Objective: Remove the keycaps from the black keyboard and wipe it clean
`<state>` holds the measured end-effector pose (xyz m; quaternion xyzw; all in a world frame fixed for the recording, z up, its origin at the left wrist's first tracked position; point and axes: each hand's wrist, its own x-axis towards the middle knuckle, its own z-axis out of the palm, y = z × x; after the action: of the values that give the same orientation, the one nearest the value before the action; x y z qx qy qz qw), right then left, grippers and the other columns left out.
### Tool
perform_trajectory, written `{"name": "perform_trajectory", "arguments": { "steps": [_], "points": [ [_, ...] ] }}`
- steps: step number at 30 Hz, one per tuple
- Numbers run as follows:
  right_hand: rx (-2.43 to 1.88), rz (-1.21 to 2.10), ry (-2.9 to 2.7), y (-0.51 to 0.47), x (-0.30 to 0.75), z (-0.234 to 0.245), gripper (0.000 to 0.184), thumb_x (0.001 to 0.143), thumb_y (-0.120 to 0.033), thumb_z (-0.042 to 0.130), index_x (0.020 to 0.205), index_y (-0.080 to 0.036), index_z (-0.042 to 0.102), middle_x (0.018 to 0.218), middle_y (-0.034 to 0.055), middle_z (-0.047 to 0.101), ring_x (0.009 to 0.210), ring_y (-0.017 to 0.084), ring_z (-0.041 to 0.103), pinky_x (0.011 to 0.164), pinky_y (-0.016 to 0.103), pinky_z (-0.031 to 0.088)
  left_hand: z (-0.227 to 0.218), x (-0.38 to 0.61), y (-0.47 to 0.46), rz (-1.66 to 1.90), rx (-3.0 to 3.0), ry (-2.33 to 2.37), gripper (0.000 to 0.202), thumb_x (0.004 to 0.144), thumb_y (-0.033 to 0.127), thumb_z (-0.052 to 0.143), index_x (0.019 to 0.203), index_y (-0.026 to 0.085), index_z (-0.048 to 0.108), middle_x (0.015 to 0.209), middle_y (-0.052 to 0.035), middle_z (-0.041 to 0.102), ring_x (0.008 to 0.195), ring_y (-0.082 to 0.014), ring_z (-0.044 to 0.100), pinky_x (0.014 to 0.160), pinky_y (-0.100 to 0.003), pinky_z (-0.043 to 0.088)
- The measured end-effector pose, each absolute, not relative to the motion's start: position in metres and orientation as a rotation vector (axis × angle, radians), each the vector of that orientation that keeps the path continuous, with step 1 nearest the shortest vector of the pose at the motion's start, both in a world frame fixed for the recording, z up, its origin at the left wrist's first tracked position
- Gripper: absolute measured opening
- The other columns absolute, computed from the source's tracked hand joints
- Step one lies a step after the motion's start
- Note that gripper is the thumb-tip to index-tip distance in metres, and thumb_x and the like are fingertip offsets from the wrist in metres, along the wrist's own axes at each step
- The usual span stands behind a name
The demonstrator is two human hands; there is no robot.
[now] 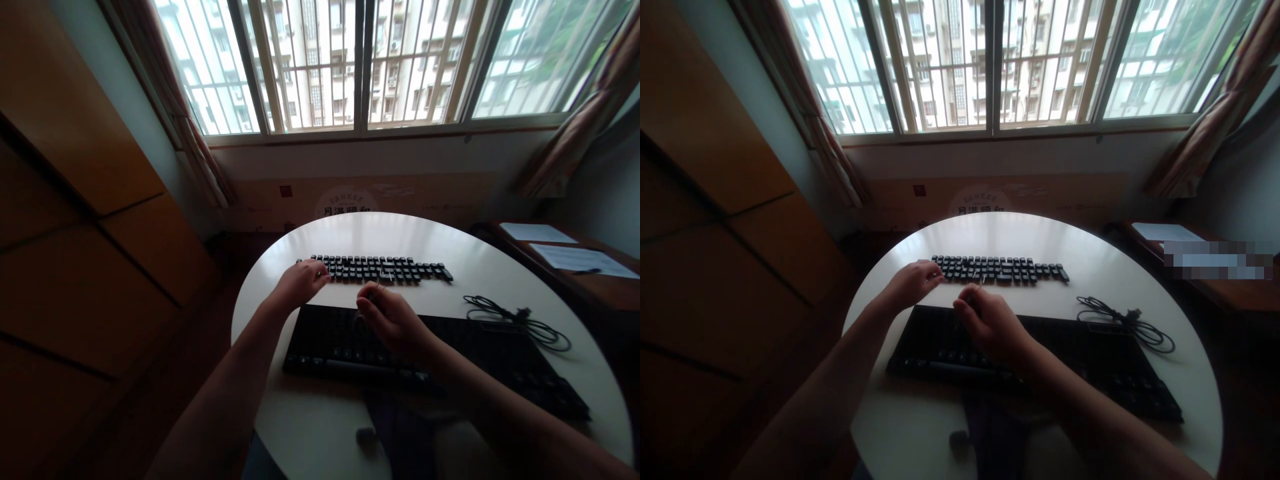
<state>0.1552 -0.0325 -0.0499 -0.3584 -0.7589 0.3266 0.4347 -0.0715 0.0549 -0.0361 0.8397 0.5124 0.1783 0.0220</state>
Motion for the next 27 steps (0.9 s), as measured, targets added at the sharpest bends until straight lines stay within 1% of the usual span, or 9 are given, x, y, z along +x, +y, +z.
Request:
{"name": "perform_trajectory", "arguments": {
  "steps": [3,5,10,17,27],
  "points": [
    [-0.863,0.942,-1.924,-0.04,0.145,-0.057,0.025,0.1,-0.042,0.047,0.088,-0.02,0.052,0.062,-0.0021,0.053,0.056,0.013,0.047,0.054,0.024,0.038,-0.043,-0.055,0.05,0.443,2.657,1.334,0.023,0.092,0.038,0.057,0.088,0.02,0.071,0.087,-0.0041,0.068,0.08,-0.0189,0.062,0.072,-0.028,0.045],
    [-0.856,0.96,-1.962,-0.043,0.139,-0.062,0.023,0.099,-0.038,0.048,0.087,-0.019,0.052,0.063,-0.0021,0.053,0.056,0.013,0.047,0.055,0.024,0.038,-0.047,-0.048,0.048,0.387,2.668,1.264,0.024,0.092,0.038,0.057,0.086,0.019,0.071,0.086,-0.0044,0.068,0.081,-0.019,0.062,0.072,-0.028,0.045],
    [-0.882,0.92,-2.012,-0.044,0.135,-0.07,0.018,0.098,-0.033,0.049,0.087,-0.019,0.052,0.068,-0.0014,0.056,0.06,0.013,0.049,0.06,0.025,0.038,-0.053,-0.042,0.047,0.343,2.668,1.242,0.024,0.092,0.037,0.057,0.082,0.019,0.07,0.085,-0.004,0.069,0.078,-0.0182,0.061,0.068,-0.027,0.042],
    [-0.904,0.939,-2.044,-0.044,0.135,-0.07,0.02,0.098,-0.034,0.048,0.086,-0.019,0.052,0.068,-0.0003,0.058,0.06,0.014,0.053,0.059,0.025,0.04,-0.056,-0.039,0.048,0.242,2.622,1.227,0.029,0.091,0.04,0.056,0.075,0.02,0.069,0.075,-0.003,0.067,0.07,-0.0171,0.058,0.062,-0.026,0.039],
    [-0.933,0.948,-2.066,-0.044,0.135,-0.07,0.021,0.099,-0.036,0.047,0.086,-0.02,0.051,0.067,0.0006,0.058,0.059,0.015,0.053,0.058,0.025,0.04,-0.06,-0.039,0.05,0.237,2.639,1.231,0.03,0.091,0.04,0.056,0.071,0.02,0.067,0.069,-0.0009,0.066,0.064,-0.0159,0.056,0.058,-0.026,0.035]
  ]
}}
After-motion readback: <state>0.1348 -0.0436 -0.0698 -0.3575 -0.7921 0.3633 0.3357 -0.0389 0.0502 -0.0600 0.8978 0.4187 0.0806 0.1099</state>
